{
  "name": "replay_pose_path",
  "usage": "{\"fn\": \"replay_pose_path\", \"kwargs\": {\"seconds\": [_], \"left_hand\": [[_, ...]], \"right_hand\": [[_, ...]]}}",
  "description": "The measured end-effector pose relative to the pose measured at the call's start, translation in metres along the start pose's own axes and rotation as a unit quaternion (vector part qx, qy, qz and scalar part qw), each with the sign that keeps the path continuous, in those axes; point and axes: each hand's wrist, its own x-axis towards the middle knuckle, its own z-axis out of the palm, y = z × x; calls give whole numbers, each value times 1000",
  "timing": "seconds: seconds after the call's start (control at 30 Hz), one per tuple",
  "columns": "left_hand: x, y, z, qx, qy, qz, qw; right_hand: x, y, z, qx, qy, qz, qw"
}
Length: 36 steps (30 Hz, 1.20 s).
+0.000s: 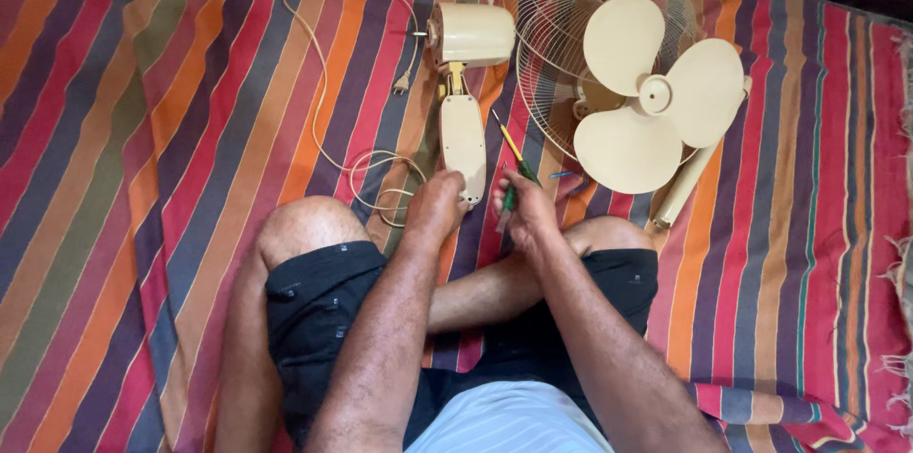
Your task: The person sits on a striped mat and uses a screwdriver to remove screws from the base of a disassembled electric fan. The fan blades and cage are already detached and placed nearby. The person repeatedly unscrews fasteners from the fan base throughout the clip.
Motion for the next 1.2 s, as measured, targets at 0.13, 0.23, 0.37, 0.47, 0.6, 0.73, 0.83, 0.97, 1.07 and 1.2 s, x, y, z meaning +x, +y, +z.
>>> {"fn": "replay_pose_path", "kwargs": {"seconds": [0.13,0.23,0.37,0.47,0.6,0.73,0.83,0.97,1.07,1.2], "left_hand": [[2,-1,2,41,-6,12,999],[3,-6,6,37,-4,16,999],[3,-12,10,31,10,14,999],[1,-12,12,22,30,11,999],[1,-14,18,-7,6,-83,997],[2,-23,36,-54,14,-158,986],[4,-35,52,-75,40,-178,980],[7,-52,68,-123,58,-198,971],[10,-55,73,-143,71,-205,966],[14,-48,69,-196,63,-209,956]], "right_hand": [[13,18,-11,-121,-43,38,991],[18,31,-10,-364,-25,-105,925],[15,35,1,-532,-44,-228,814],[-1,32,10,-592,-33,-271,759],[-23,34,23,-557,-44,-325,763],[-36,31,30,-604,-21,-307,736],[-41,26,34,-644,-31,-329,690],[-44,24,39,-684,-45,-356,635],[-46,22,42,-673,-39,-350,651],[-45,16,42,-633,-46,-351,689]]}}
